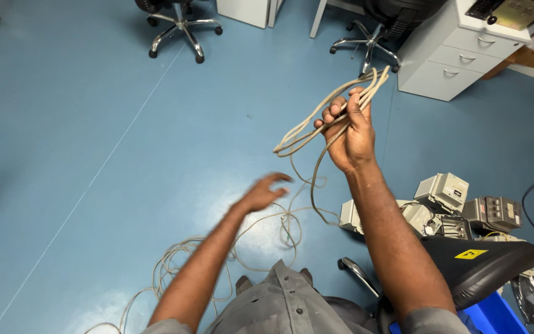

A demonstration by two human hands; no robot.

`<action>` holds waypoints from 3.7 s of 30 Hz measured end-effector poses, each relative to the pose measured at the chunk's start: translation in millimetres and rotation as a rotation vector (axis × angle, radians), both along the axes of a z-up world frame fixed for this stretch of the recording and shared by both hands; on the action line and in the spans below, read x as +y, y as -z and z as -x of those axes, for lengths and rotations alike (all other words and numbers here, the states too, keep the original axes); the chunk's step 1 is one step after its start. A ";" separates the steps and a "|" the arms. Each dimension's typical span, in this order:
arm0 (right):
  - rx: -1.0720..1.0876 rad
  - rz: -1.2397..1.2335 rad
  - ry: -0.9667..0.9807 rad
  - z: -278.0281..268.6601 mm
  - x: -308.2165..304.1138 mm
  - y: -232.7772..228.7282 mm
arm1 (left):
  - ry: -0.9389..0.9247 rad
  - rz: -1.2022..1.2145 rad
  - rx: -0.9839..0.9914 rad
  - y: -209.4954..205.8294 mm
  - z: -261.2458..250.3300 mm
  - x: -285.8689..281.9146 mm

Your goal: The person coils a bundle of wires by hand, gathering the long lengths into neat loops while walking across the room.

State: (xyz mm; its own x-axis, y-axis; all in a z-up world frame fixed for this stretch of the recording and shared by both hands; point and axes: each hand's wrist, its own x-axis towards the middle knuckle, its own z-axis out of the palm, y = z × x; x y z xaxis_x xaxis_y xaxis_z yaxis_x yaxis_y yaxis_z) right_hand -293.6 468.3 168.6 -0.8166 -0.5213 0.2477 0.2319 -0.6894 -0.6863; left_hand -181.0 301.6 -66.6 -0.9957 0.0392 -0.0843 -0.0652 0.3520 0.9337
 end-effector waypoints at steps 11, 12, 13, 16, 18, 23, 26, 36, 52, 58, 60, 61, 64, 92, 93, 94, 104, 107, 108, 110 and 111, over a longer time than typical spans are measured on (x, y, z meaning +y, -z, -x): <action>0.135 -0.606 0.261 31.6 73.0 24.1 | 0.051 -0.598 0.182 -116.5 -4.3 38.2; 0.113 -0.787 0.275 35.8 82.6 30.5 | -0.112 -0.522 0.259 -125.1 -1.2 15.9; 0.122 -0.833 0.286 38.0 92.8 36.4 | -0.215 -0.483 0.329 -132.4 3.3 -7.5; 0.121 -0.854 0.271 41.1 107.1 45.2 | -0.655 -0.299 0.348 -138.7 6.2 -77.5; 0.071 -0.725 0.212 39.1 110.4 40.4 | -0.996 0.169 0.268 -125.2 1.2 -111.3; 0.135 -0.341 -0.036 26.8 88.7 16.9 | -0.923 0.630 0.347 -50.4 16.3 -105.5; 0.198 -0.213 -0.068 21.4 74.1 2.4 | -0.537 0.277 0.063 -29.1 27.1 -49.5; 0.196 -0.140 0.052 9.8 49.5 4.0 | 0.186 -0.578 0.090 -117.9 -2.9 84.4; 0.062 -0.655 -0.170 18.3 84.4 11.8 | -0.318 -0.381 0.169 -181.1 -20.4 14.7; 0.178 -1.022 -0.153 -16.6 42.6 27.4 | -0.397 -0.406 0.238 -173.3 -21.6 -1.9; 0.217 -1.114 -0.147 -19.9 35.5 37.7 | -0.406 -0.364 0.240 -175.4 -27.3 -12.3; 0.244 -1.128 -0.111 -20.5 32.5 42.6 | -0.411 -0.343 0.240 -179.8 -30.4 -18.4; 0.418 -1.182 0.061 -23.2 22.5 56.4 | -0.359 -0.062 0.267 -198.0 -46.8 -32.8; 0.645 -1.087 0.153 -49.3 -63.2 284.7 | -0.332 0.283 0.535 -283.6 -175.8 -171.8; 0.636 -0.982 0.207 -50.8 -85.2 256.0 | -0.285 0.291 0.535 -288.4 -174.5 -169.4; 0.623 -0.882 0.261 -53.6 -102.2 230.0 | -0.272 0.288 0.508 -289.5 -173.4 -164.4; 0.532 -1.177 -0.230 -33.0 -74.6 212.6 | -1.151 0.554 0.765 -232.4 -193.9 -264.0; 0.479 -1.182 -0.085 -34.4 -50.1 204.6 | -1.184 0.791 0.699 -189.9 -164.1 -249.1; 0.595 -1.126 -0.047 -38.6 -49.5 194.2 | -1.110 0.816 0.543 -170.2 -148.7 -216.1; 0.789 -1.064 0.004 -47.5 -55.6 161.8 | -0.629 0.606 0.521 -147.2 -99.9 -138.7; 0.866 -1.059 0.017 -55.2 -60.5 143.4 | -0.430 0.587 0.497 -144.2 -80.7 -98.3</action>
